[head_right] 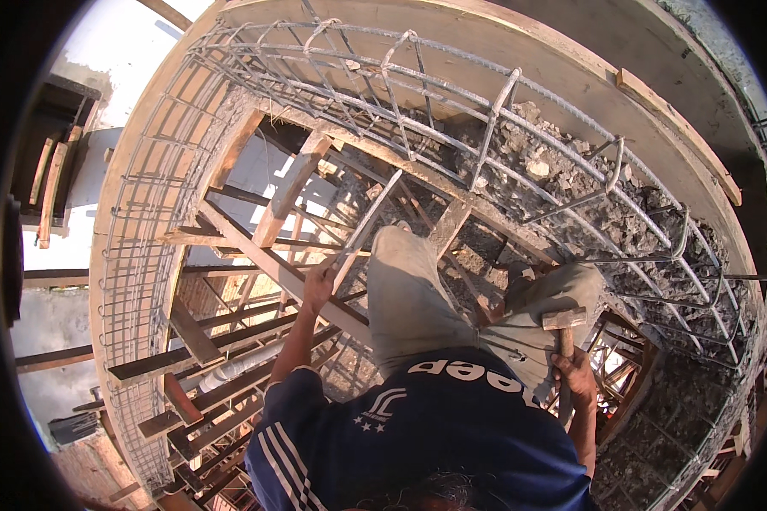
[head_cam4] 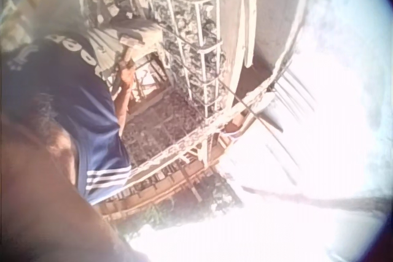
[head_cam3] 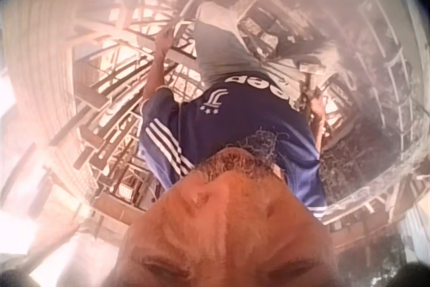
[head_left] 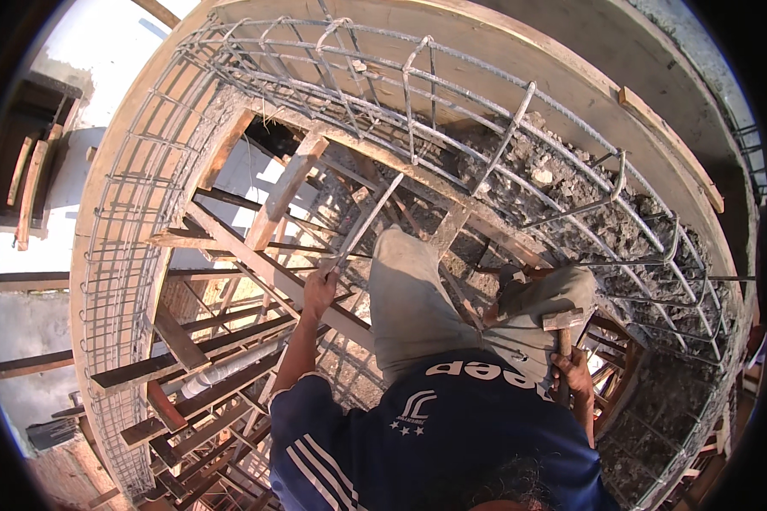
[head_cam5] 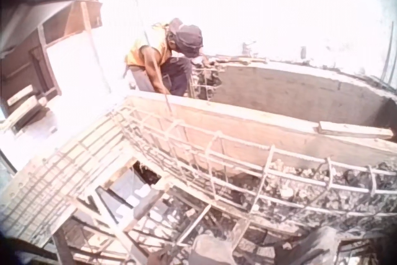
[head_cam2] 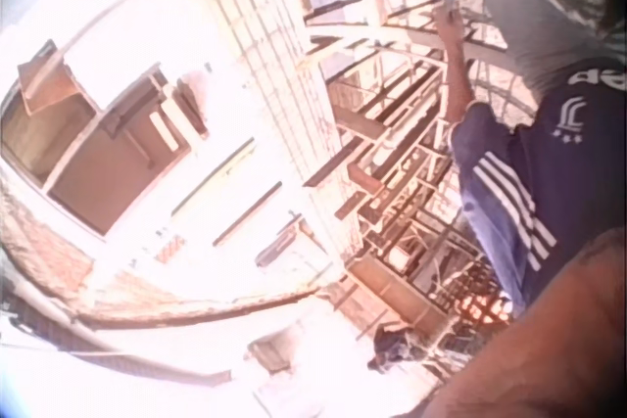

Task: The person uses a hammer to strike and bend metal rebar into a curved concrete form on a construction site, manually positioning the rods before hammering them.

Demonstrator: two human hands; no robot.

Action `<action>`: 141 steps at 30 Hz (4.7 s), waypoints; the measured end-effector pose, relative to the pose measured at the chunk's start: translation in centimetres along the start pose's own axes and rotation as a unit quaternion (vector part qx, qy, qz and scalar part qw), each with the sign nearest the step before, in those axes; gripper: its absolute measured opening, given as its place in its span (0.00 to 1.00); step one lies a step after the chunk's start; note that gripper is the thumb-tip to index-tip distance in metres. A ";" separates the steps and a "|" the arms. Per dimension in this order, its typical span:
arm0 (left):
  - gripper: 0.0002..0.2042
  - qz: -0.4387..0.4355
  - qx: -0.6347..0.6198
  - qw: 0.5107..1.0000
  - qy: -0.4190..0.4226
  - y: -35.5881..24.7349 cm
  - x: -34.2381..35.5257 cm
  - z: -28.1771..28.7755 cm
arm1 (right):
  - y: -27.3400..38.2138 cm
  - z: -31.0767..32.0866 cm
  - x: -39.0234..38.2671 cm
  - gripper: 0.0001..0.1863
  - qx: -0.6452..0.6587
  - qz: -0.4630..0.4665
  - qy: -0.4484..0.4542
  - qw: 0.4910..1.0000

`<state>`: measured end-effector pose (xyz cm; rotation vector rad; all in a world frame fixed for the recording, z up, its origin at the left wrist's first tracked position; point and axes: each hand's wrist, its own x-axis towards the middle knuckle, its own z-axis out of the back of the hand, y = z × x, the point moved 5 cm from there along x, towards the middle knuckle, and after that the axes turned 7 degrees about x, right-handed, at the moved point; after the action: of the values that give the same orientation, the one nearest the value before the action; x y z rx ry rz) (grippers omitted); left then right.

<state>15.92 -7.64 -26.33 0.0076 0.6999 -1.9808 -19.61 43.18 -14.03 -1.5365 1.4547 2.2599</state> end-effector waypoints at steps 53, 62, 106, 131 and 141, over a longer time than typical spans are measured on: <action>0.21 -0.185 0.110 0.975 -0.054 -10.5 12.4 4.3 | -0.9 0.6 1.4 0.15 -0.013 -0.030 0.028 0.999; 0.17 -0.051 0.132 0.985 -0.098 -0.8 12.9 4.6 | -1.0 0.7 1.1 0.14 0.014 -0.050 0.025 0.998; 0.16 -0.161 -0.010 0.986 -0.040 -5.6 5.9 1.6 | -0.2 0.5 1.0 0.15 -0.018 -0.006 0.009 1.000; 0.15 0.011 -0.305 0.918 -0.253 -6.1 4.7 -8.1 | -0.5 0.7 1.4 0.14 0.009 0.005 0.027 1.000; 0.15 0.020 -0.068 0.985 -0.158 -6.2 0.3 -6.1 | 0.4 0.0 0.7 0.12 0.025 -0.003 0.038 0.999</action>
<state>8.97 -2.89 -28.56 -0.3658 0.6196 -1.8367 -20.23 42.63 -14.29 -1.6266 1.5109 2.1674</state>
